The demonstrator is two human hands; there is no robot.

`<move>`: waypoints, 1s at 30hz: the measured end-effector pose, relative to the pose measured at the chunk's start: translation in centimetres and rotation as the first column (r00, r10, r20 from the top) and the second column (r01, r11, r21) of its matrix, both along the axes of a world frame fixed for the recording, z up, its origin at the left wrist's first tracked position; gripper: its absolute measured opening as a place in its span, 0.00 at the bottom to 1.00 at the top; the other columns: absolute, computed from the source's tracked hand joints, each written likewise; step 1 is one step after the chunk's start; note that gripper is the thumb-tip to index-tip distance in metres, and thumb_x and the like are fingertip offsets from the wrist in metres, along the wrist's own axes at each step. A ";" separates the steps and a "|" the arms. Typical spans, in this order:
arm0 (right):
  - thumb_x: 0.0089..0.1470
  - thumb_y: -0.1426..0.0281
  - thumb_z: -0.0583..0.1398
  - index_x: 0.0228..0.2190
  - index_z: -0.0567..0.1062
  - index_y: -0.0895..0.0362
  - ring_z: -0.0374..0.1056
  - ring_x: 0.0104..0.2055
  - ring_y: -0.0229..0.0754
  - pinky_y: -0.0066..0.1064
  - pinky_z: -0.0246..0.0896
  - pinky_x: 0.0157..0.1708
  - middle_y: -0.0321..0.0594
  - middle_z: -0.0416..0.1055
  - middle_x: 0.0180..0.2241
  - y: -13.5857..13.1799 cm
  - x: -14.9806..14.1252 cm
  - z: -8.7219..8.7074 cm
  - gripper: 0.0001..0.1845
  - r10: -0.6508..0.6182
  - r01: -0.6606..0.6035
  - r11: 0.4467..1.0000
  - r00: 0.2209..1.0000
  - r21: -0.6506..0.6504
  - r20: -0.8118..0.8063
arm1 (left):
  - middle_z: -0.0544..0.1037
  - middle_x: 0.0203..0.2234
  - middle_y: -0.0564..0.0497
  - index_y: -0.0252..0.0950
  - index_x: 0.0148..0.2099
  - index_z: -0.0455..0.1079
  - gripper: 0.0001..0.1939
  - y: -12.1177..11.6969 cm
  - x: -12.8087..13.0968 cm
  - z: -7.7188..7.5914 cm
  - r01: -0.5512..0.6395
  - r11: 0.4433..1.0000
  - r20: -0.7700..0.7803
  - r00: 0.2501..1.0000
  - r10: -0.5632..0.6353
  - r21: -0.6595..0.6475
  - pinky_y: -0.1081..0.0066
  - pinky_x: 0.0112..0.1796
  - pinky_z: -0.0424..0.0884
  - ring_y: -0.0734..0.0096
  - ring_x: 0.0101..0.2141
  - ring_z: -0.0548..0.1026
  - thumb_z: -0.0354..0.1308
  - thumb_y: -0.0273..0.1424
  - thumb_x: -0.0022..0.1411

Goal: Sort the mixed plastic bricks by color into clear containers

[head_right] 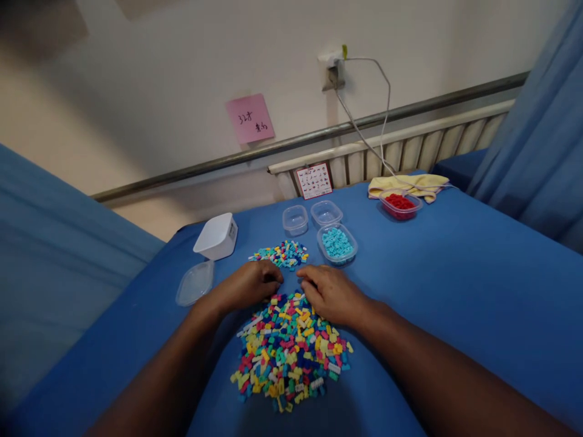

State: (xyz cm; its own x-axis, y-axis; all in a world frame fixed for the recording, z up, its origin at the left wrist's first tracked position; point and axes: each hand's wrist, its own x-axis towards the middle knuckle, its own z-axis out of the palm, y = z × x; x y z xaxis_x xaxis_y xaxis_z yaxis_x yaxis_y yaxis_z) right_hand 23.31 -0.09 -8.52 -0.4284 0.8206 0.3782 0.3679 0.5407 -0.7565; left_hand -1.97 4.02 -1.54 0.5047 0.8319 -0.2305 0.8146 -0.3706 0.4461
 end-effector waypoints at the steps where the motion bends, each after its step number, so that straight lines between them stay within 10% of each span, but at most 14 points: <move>1: 0.70 0.70 0.58 0.53 0.80 0.54 0.79 0.49 0.51 0.43 0.71 0.51 0.45 0.84 0.46 -0.2 0.0 0.1 0.15 0.007 -0.007 1.000 1.000 0.013 0.011 | 0.82 0.32 0.51 0.36 0.40 0.81 0.09 0.1 -0.3 -0.2 -0.045 0.997 0.067 0.997 0.048 -0.057 0.70 0.36 0.68 0.69 0.32 0.75 0.59 0.28 0.61; 11: 0.72 0.65 0.59 0.51 0.80 0.56 0.78 0.48 0.50 0.42 0.69 0.50 0.45 0.84 0.45 -0.1 -0.5 0.3 0.13 0.027 -0.027 0.999 1.000 0.016 0.002 | 0.80 0.28 0.50 0.32 0.40 0.80 0.17 2.5 0.9 1.3 -0.272 0.874 0.451 0.772 0.448 -0.402 0.72 0.33 0.71 0.73 0.29 0.75 0.74 0.35 0.48; 17: 0.72 0.64 0.60 0.50 0.80 0.55 0.78 0.47 0.50 0.40 0.67 0.47 0.43 0.84 0.42 0.1 -0.4 0.3 0.13 0.011 -0.011 1.000 1.000 0.006 0.001 | 0.82 0.31 0.52 0.34 0.40 0.81 0.09 5.2 9.2 4.3 -0.032 0.984 0.387 0.917 0.098 -0.175 0.72 0.35 0.72 0.71 0.31 0.76 0.66 0.27 0.55; 23: 0.72 0.67 0.59 0.42 0.80 0.56 0.77 0.41 0.47 0.37 0.65 0.42 0.42 0.83 0.40 0.4 -0.3 0.5 0.10 0.048 -0.048 0.998 0.999 0.029 -0.002 | 0.85 0.36 0.51 0.37 0.45 0.84 0.14 6.4 15.9 5.0 0.270 0.958 -0.084 0.961 -0.263 0.093 0.71 0.34 0.70 0.68 0.33 0.78 0.64 0.22 0.57; 30: 0.71 0.67 0.59 0.41 0.80 0.57 0.77 0.42 0.47 0.37 0.66 0.43 0.44 0.83 0.40 0.6 -0.3 0.7 0.10 0.038 -0.038 0.998 0.999 0.046 0.002 | 0.87 0.45 0.45 0.38 0.49 0.85 0.18 6.7 15.7 4.7 0.287 0.920 -0.311 0.929 -0.200 0.265 0.68 0.42 0.75 0.58 0.43 0.84 0.60 0.21 0.61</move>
State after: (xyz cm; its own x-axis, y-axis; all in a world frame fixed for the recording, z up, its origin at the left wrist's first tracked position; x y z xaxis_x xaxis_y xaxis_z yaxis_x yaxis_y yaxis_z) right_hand 22.98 0.46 -7.80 -0.4593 0.7856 0.4145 0.3477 0.5884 -0.7300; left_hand 13.70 10.73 3.18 0.6542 0.7420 -0.1464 0.7543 -0.6541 0.0555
